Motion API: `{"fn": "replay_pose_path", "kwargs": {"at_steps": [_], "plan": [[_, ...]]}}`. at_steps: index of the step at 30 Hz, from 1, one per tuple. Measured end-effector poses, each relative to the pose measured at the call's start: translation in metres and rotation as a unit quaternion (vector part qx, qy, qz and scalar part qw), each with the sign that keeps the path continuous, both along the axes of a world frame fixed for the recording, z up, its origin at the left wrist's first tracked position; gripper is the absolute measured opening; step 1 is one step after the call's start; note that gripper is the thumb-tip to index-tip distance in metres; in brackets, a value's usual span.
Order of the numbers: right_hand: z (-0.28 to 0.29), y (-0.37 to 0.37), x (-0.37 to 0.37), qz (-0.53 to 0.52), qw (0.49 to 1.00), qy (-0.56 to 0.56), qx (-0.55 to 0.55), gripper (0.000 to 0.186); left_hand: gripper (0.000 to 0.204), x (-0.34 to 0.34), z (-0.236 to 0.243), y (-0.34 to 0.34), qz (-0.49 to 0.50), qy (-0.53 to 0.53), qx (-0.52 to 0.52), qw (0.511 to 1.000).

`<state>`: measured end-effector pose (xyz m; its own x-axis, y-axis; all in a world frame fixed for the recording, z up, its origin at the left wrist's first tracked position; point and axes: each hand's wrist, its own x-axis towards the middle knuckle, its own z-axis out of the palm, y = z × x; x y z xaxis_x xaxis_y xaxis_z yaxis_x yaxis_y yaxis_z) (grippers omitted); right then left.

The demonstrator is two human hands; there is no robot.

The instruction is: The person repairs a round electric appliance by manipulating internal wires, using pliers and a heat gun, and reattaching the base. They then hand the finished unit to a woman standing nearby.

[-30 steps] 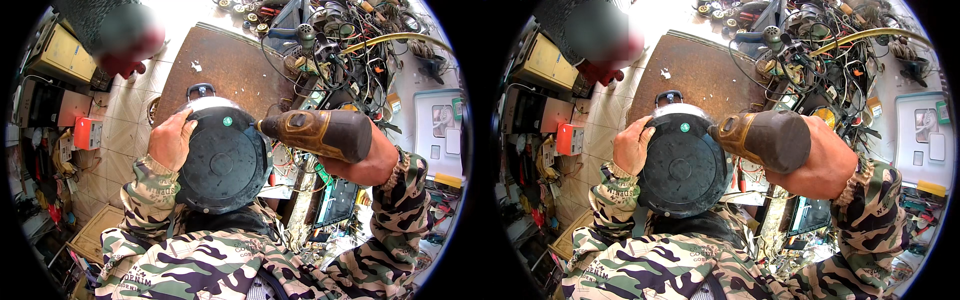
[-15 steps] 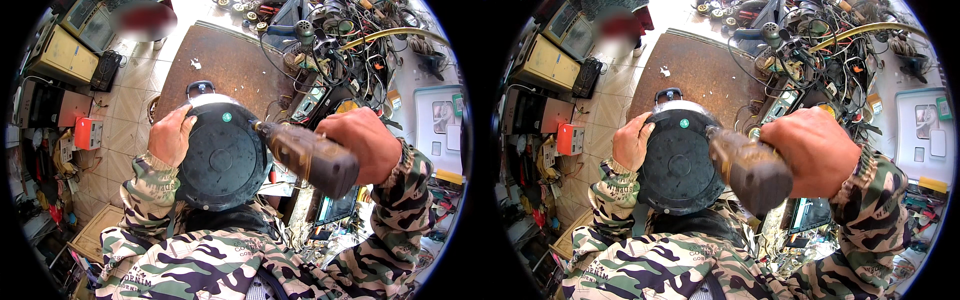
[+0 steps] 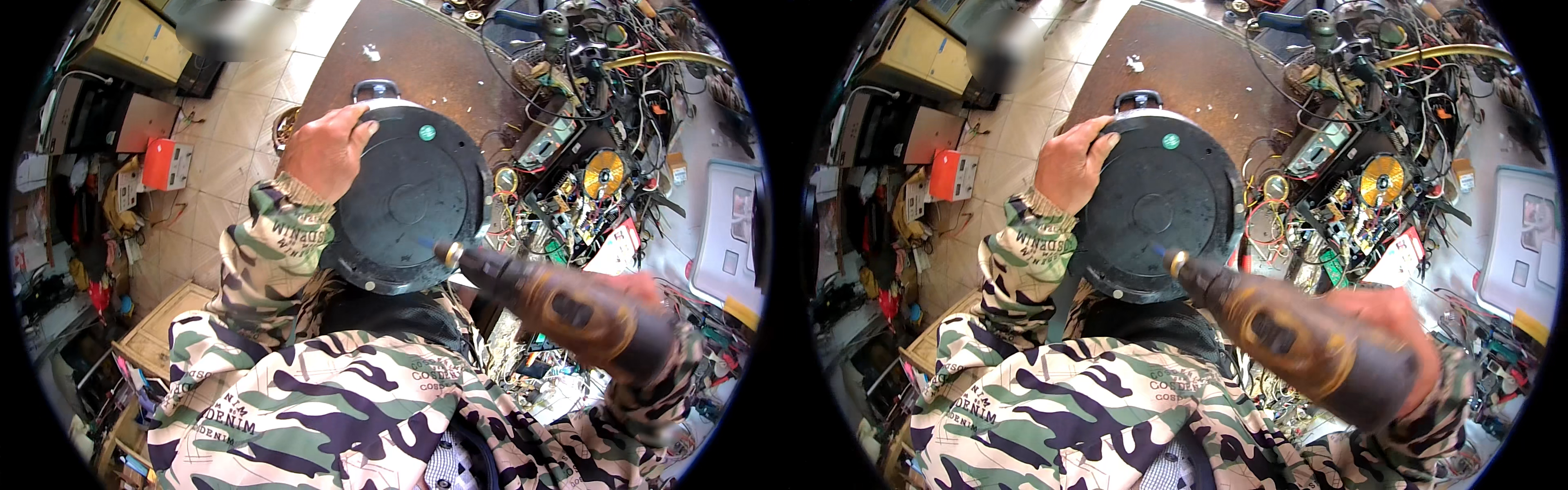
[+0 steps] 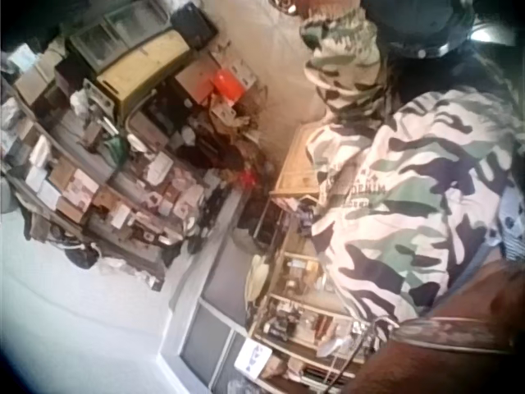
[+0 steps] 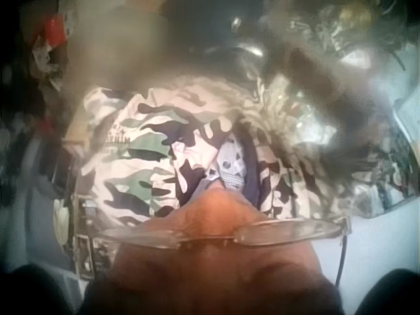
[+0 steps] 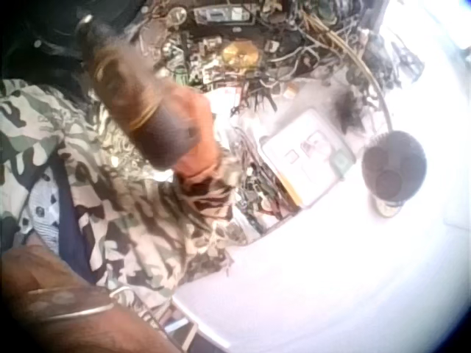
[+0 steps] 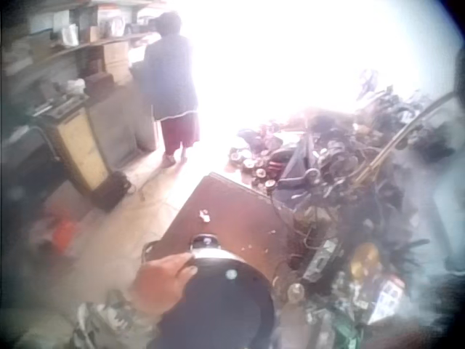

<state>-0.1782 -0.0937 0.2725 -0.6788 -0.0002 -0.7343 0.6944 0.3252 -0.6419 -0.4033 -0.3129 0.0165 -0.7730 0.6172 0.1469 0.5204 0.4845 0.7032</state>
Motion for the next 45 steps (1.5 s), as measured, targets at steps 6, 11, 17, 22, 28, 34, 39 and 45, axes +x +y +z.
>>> {"fn": "replay_pose_path", "kwargs": {"at_steps": [6,11,17,22,28,34,39,45], "plan": [[-0.028,-0.038,0.019,0.154,0.982,0.085,0.069,0.053,0.031,0.000,0.000,0.003,-0.002,-0.003,0.012,1.000],[-0.039,-0.051,0.016,0.156,0.980,0.107,0.053,0.057,0.031,0.000,-0.001,0.003,-0.005,0.010,0.023,1.000],[-0.045,-0.064,0.012,0.152,0.979,0.117,0.064,0.056,0.032,-0.001,-0.006,0.008,-0.010,0.011,0.022,1.000],[-0.037,-0.070,-0.007,0.211,0.964,0.120,0.112,0.050,0.034,0.001,-0.003,0.003,0.001,0.017,0.002,1.000],[-0.011,-0.102,-0.053,0.371,0.901,0.067,0.216,0.036,0.035,-0.001,-0.006,0.008,-0.017,0.020,0.009,1.000],[-0.010,-0.102,-0.068,0.398,0.888,0.068,0.222,0.035,0.034,0.001,0.002,0.004,-0.007,0.006,-0.019,1.000],[-0.011,-0.100,-0.070,0.393,0.890,0.065,0.220,0.034,0.033,0.002,0.002,0.005,-0.002,-0.005,-0.019,1.000],[-0.011,-0.101,-0.072,0.395,0.889,0.065,0.221,0.032,0.032,0.002,0.000,0.005,-0.005,-0.007,-0.008,1.000]]}}
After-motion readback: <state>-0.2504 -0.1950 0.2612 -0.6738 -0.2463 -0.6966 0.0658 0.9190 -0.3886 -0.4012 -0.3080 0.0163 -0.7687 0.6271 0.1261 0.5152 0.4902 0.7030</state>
